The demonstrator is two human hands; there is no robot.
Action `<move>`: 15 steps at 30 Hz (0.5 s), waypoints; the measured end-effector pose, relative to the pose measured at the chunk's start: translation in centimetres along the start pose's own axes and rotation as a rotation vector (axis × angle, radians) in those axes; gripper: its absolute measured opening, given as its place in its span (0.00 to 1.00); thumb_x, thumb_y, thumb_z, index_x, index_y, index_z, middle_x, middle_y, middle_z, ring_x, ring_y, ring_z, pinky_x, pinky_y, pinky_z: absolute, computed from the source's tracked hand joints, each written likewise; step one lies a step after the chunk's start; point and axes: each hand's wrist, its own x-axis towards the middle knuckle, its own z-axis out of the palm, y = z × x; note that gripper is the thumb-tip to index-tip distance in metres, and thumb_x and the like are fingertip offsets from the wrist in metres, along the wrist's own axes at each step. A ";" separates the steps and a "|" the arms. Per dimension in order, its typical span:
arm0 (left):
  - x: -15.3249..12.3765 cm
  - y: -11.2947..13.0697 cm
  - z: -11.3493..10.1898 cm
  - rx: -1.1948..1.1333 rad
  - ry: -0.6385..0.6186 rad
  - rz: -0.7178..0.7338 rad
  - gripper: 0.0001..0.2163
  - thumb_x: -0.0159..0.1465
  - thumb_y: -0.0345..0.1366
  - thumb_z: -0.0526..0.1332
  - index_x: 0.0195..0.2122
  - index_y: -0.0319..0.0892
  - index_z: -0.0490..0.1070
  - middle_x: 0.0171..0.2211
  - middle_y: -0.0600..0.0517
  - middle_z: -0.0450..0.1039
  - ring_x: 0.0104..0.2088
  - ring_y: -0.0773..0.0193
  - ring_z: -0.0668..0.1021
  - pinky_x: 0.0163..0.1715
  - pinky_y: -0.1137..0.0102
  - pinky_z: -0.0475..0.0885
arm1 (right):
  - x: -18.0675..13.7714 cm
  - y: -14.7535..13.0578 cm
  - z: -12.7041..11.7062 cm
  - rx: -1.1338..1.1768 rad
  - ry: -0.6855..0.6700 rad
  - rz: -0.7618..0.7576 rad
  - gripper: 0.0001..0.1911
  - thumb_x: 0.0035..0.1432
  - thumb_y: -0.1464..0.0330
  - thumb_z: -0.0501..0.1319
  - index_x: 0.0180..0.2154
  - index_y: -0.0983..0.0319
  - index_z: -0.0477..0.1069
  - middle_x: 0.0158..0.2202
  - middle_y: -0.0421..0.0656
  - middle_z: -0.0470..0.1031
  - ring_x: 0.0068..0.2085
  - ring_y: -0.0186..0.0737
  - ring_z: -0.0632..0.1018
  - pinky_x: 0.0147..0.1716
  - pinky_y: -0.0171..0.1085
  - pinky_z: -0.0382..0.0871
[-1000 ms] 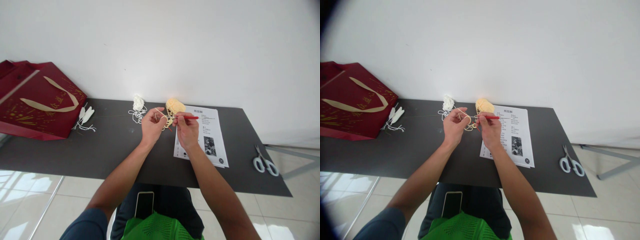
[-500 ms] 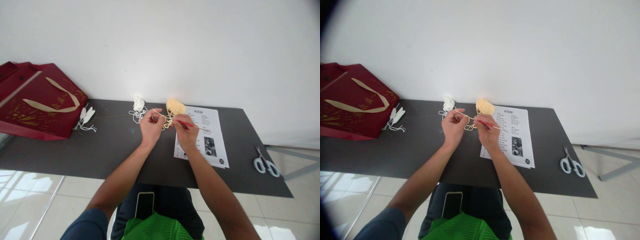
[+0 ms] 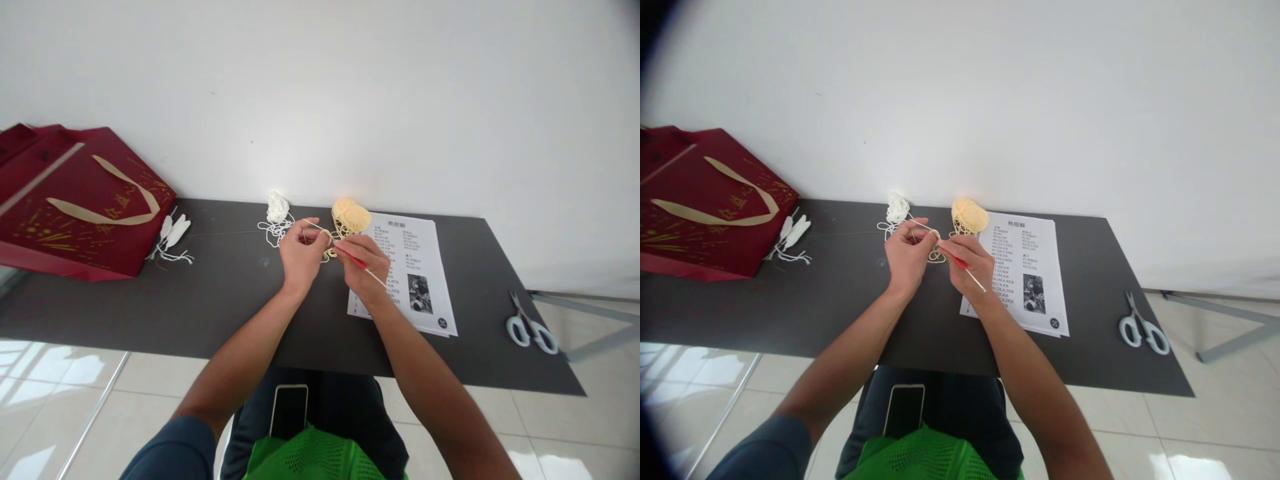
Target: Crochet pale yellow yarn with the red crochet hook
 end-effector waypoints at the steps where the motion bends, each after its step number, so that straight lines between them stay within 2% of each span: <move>1: 0.1 0.0 0.0 -0.024 -0.006 -0.033 0.15 0.54 0.32 0.69 0.43 0.41 0.77 0.26 0.55 0.79 0.25 0.68 0.76 0.28 0.72 0.70 | -0.1 0.0 0.1 0.002 -0.002 0.003 0.09 0.55 0.65 0.73 0.39 0.46 0.85 0.40 0.42 0.83 0.40 0.44 0.81 0.47 0.47 0.78; 4: 0.2 0.0 0.2 -0.144 -0.033 -0.141 0.17 0.51 0.32 0.70 0.43 0.41 0.78 0.25 0.56 0.77 0.21 0.71 0.73 0.23 0.74 0.65 | -0.3 0.3 0.2 0.000 -0.007 -0.009 0.10 0.58 0.66 0.71 0.42 0.46 0.84 0.43 0.41 0.84 0.42 0.44 0.82 0.49 0.47 0.78; 7: 0.4 0.1 0.2 -0.286 -0.060 -0.256 0.19 0.49 0.31 0.72 0.44 0.39 0.78 0.24 0.57 0.76 0.19 0.75 0.69 0.22 0.75 0.62 | -0.5 0.8 0.3 -0.009 -0.020 -0.037 0.10 0.58 0.67 0.70 0.41 0.46 0.84 0.43 0.41 0.85 0.43 0.44 0.82 0.51 0.47 0.77; 15: 1.1 0.4 -0.4 -0.558 -0.207 -0.515 0.23 0.47 0.28 0.73 0.47 0.38 0.78 0.29 0.53 0.78 0.25 0.73 0.75 0.28 0.76 0.68 | -0.7 1.2 1.0 0.134 0.040 0.066 0.08 0.57 0.65 0.71 0.39 0.47 0.84 0.44 0.40 0.85 0.46 0.44 0.82 0.54 0.48 0.76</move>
